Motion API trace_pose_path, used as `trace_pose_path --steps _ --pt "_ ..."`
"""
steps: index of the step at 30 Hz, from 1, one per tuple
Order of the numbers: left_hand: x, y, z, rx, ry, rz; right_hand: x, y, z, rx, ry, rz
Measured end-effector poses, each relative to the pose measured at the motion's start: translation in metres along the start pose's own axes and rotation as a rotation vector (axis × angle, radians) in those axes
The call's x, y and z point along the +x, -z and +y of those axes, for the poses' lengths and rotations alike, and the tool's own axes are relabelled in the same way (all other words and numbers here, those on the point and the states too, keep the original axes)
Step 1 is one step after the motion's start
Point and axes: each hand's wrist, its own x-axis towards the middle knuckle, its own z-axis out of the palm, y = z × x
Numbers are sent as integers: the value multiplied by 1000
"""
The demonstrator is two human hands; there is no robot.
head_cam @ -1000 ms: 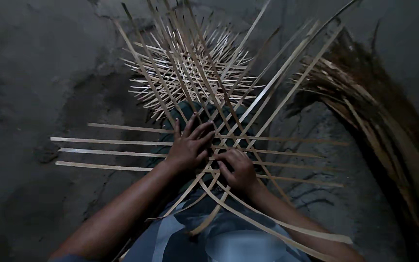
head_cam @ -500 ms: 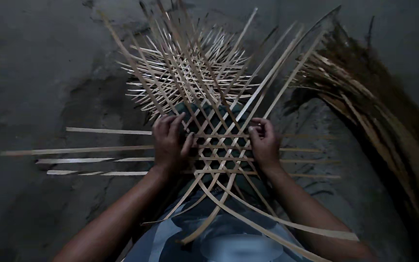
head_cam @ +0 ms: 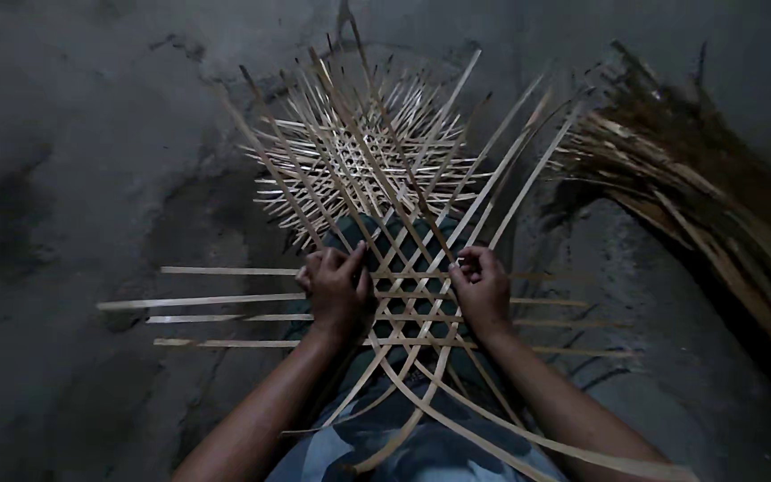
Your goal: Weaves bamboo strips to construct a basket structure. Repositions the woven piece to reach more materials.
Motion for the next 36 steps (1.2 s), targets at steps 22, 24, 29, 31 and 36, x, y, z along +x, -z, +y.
trace_pose_path --steps 22,24,29,31,36 --pt "148 62 -43 -1186 1049 -299 -48 -10 -29 -202 643 -456" --pt "162 52 -66 -1288 1032 -338 -48 -13 -26 -204 652 -429" --pt "191 25 -69 -1126 479 -244 -44 -14 -24 -191 663 -399" --pt "207 19 -52 -1158 455 -322 -45 -14 -23 -194 656 -397" --pt "234 3 -27 -1314 615 -558 -44 -14 -26 -189 621 -435"
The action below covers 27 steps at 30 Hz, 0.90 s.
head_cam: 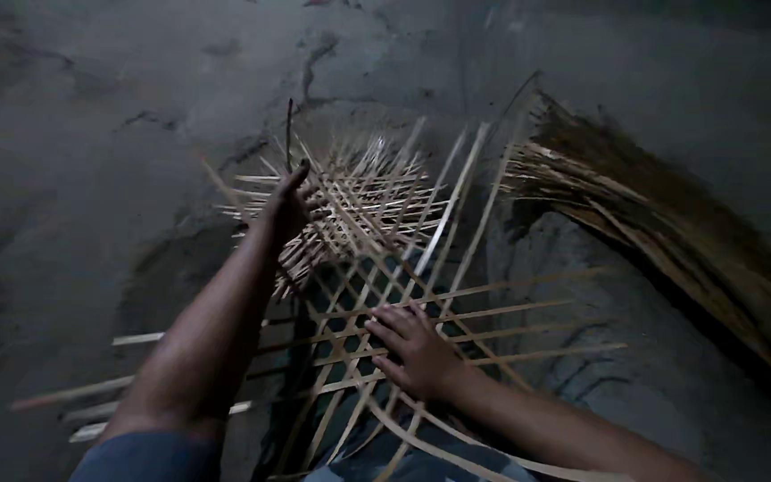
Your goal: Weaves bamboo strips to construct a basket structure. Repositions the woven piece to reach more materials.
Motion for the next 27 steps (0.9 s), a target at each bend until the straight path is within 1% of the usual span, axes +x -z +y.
trace_pose_path --steps 2,3,5,6,7,8,10,12,13,15,17,19,21,24,25,27 --pt "11 -7 2 -57 36 -241 -1 2 1 1 -17 -4" --pt "7 -16 6 -52 25 -304 -2 3 2 4 -15 -4" --pt "-6 -26 16 86 -17 -339 -2 8 6 39 9 5" --pt "-10 -26 19 152 -72 -356 -2 15 9 74 27 32" --pt "-10 -24 21 192 -138 -383 -1 28 14 101 44 101" --pt "-12 -22 24 236 -198 -411 -2 46 21 108 56 207" --pt "-33 -30 30 276 -258 -384 -8 93 47 46 23 427" --pt "-44 -30 28 225 -273 -400 -24 151 86 -43 -163 560" --pt "-43 -28 24 198 -284 -432 -33 180 111 -102 -306 613" --pt "-51 -32 24 192 -301 -439 -56 233 167 -220 -610 690" --pt "-63 -40 26 169 -340 -419 -89 274 219 -285 -934 655" --pt "-70 -44 28 179 -370 -411 -123 295 263 -326 -1163 603" --pt "-75 -46 29 186 -373 -384 -149 304 289 -327 -1252 513" --pt "-80 -46 27 205 -377 -353 -162 305 302 -331 -1277 371" --pt "-81 -45 26 216 -380 -343 -163 304 304 -329 -1278 353" --pt "-84 -44 25 221 -388 -351 -164 302 310 -319 -1295 371"
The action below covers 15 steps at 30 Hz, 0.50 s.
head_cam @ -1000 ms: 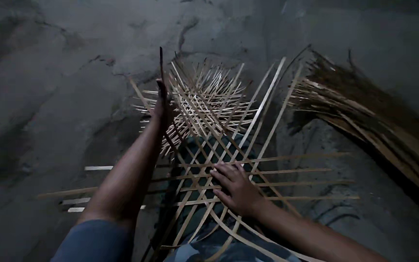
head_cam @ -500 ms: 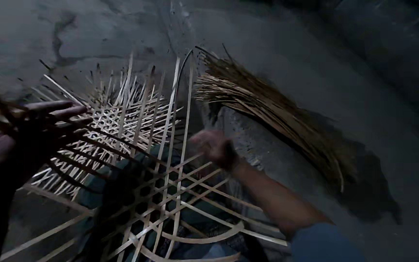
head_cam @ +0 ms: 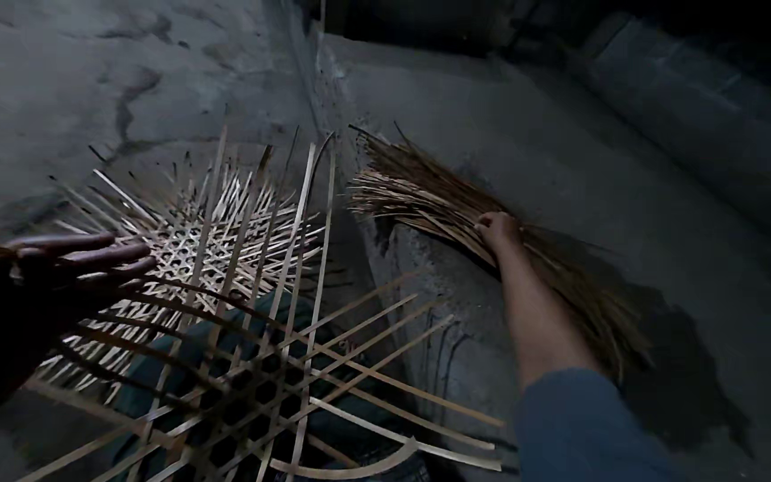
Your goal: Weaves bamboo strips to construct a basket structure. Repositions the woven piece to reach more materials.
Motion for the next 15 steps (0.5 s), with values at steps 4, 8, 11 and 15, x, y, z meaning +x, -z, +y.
trace_pose_path --steps 4,8,11,15 --pt "-3 1 -3 -31 -13 -19 2 -11 8 -9 -24 5" --pt "-1 -2 -4 -32 4 -33 -10 -23 3 -36 -20 9" --pt "0 -2 -9 -25 6 -24 -11 -35 6 -42 -40 52" --pt "0 3 -11 -66 24 -26 -20 -34 7 -52 1 33"
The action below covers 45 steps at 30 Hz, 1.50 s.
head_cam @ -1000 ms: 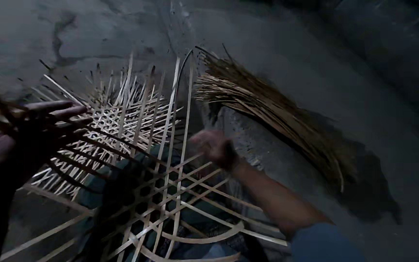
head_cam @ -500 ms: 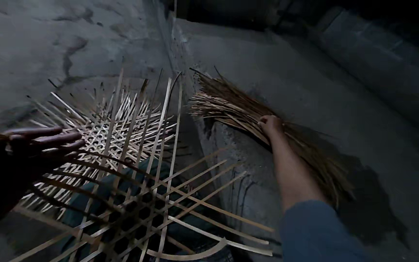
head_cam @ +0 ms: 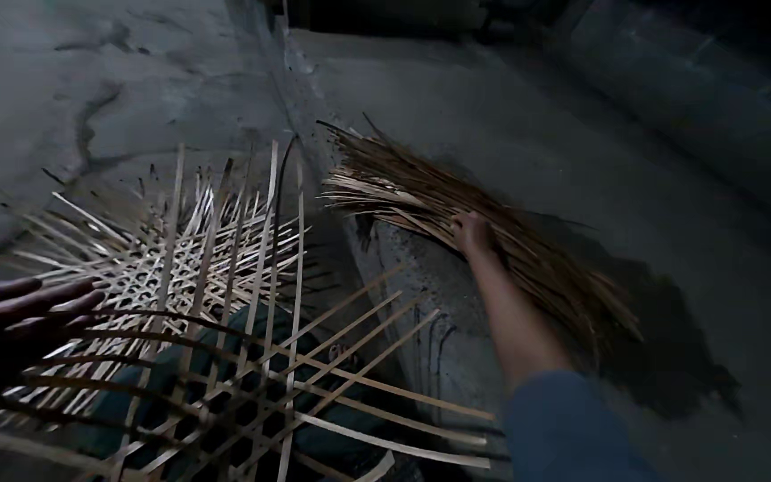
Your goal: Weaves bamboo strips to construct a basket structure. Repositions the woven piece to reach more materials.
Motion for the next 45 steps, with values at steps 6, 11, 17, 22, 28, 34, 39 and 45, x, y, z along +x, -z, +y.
trace_pose_path --steps 6,11,17,22,28,34,39,45 --pt "-5 10 -4 -12 -38 -60 13 34 27 217 57 57" --pt "-14 8 3 -22 -36 -39 34 44 59 230 -134 156" --pt "-22 -15 12 69 -47 -7 60 35 63 101 -120 16" --pt "-27 -24 15 56 -84 -29 62 31 54 -26 -99 34" --pt "-38 -36 19 135 -131 4 53 62 39 160 -8 88" --pt "-45 -28 11 121 -225 -8 50 110 19 218 193 75" --pt "-55 -17 2 75 -266 -6 25 148 -16 313 328 120" --pt "-66 -33 19 32 -271 -12 -22 156 -76 492 527 33"
